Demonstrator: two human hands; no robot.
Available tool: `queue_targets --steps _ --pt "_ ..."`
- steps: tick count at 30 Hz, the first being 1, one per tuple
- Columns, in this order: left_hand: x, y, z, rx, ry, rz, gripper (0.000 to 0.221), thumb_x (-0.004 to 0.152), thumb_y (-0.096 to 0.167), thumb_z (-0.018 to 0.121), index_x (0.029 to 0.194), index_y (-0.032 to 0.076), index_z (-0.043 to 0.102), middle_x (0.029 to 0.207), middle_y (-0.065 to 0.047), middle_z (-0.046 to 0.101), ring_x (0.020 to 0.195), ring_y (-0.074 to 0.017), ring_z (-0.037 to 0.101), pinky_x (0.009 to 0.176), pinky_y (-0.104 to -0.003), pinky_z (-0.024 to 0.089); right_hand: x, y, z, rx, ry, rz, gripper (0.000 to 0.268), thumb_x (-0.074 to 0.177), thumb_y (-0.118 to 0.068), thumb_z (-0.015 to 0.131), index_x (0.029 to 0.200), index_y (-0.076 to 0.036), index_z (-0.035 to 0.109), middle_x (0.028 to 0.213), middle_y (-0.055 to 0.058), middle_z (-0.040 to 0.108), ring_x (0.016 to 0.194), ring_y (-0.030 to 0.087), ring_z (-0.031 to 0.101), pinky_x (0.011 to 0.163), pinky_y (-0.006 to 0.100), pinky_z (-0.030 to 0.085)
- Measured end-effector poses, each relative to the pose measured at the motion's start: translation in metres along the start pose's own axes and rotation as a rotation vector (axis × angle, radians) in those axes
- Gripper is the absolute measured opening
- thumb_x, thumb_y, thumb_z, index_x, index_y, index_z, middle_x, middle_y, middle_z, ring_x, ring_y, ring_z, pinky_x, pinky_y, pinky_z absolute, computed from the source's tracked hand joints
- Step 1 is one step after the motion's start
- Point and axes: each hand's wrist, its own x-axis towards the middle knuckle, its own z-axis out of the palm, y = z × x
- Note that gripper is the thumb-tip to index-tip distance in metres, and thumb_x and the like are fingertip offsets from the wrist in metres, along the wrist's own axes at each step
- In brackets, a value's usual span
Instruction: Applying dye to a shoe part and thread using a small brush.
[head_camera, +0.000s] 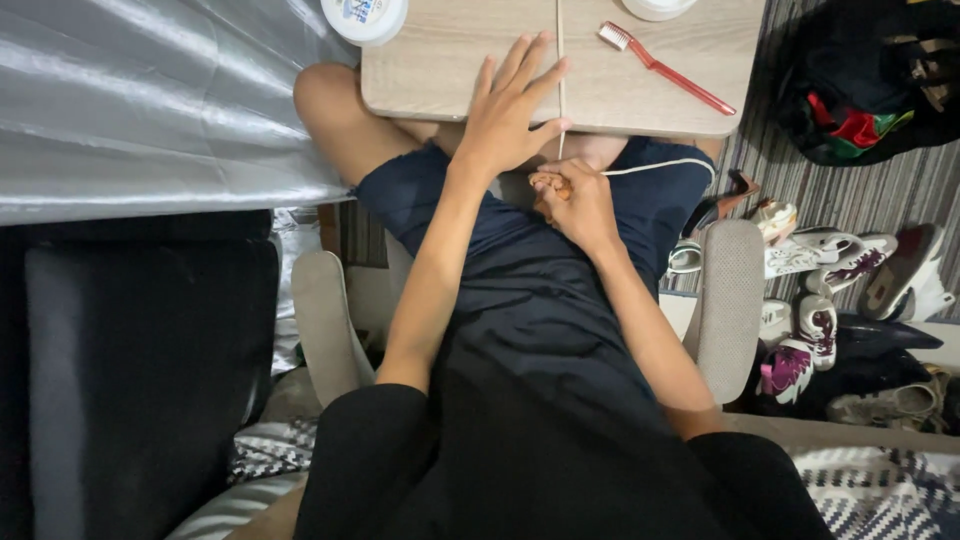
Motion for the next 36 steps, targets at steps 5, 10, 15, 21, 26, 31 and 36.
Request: queue_targets --steps 5,10,15,21,26,31,36 --pt "0.003 0.000 0.007 0.047 0.032 -0.009 0.072 0.111 0.054 0.072 0.165 0.023 0.036 0.170 -0.005 0.013 0.158 -0.0257 0.010 0.128 -0.060 0.016 0.001 -0.004 -0.002 0.003 0.011 -0.020 0.021 0.092 -0.009 0.072 0.112 -0.002 0.074 0.105 0.014 0.073 0.096 0.031 0.070 0.087 0.039 0.051" --pt "0.005 0.006 0.002 0.137 -0.012 -0.058 0.096 0.101 0.073 0.079 0.167 0.025 0.028 0.171 -0.006 0.011 0.158 -0.0269 0.009 0.126 -0.065 0.015 0.003 -0.015 -0.006 0.032 0.048 -0.038 0.022 0.092 -0.009 0.072 0.113 -0.002 0.073 0.105 0.014 0.071 0.097 0.030 0.069 0.088 0.038 0.051" --pt "0.008 -0.010 0.012 0.168 0.091 0.024 0.085 0.102 0.066 0.080 0.163 0.026 0.038 0.168 -0.007 0.021 0.156 -0.0273 0.019 0.121 -0.063 0.027 0.003 -0.012 -0.004 -0.002 0.063 0.004 0.019 0.090 -0.010 0.072 0.107 -0.004 0.077 0.099 0.011 0.073 0.090 0.027 0.070 0.083 0.036 0.051" --pt "0.021 -0.010 -0.003 0.000 0.026 -0.024 0.073 0.101 0.056 0.079 0.160 0.027 0.046 0.167 -0.009 0.019 0.155 -0.0272 0.014 0.122 -0.063 0.019 0.003 -0.016 -0.006 0.014 0.073 0.008 0.020 0.090 -0.009 0.070 0.108 -0.003 0.077 0.102 0.011 0.075 0.092 0.027 0.071 0.085 0.036 0.052" --pt "0.024 -0.011 0.000 -0.004 0.017 -0.041 0.071 0.103 0.056 0.076 0.161 0.029 0.045 0.168 -0.007 0.018 0.156 -0.0258 0.012 0.123 -0.064 0.015 0.004 -0.017 -0.006 0.009 0.066 0.008 0.020 0.091 -0.011 0.071 0.109 -0.003 0.077 0.103 0.012 0.074 0.093 0.026 0.070 0.086 0.036 0.052" --pt "0.026 -0.004 -0.002 -0.010 0.023 -0.103 0.063 0.105 0.052 0.069 0.159 0.031 0.045 0.168 -0.004 0.018 0.156 -0.0244 0.013 0.124 -0.063 0.014 0.003 -0.015 -0.005 0.008 0.076 0.012 0.020 0.091 -0.009 0.072 0.109 -0.003 0.077 0.102 0.011 0.074 0.092 0.026 0.070 0.085 0.035 0.052" --pt "0.027 -0.001 0.006 -0.002 0.192 -0.085 0.050 0.104 0.047 0.068 0.149 0.029 0.058 0.163 -0.004 0.032 0.152 -0.0250 0.024 0.121 -0.063 0.022 0.003 -0.012 -0.006 -0.010 0.065 0.034 0.022 0.091 -0.011 0.071 0.111 -0.003 0.078 0.102 0.011 0.074 0.094 0.026 0.071 0.085 0.036 0.052"
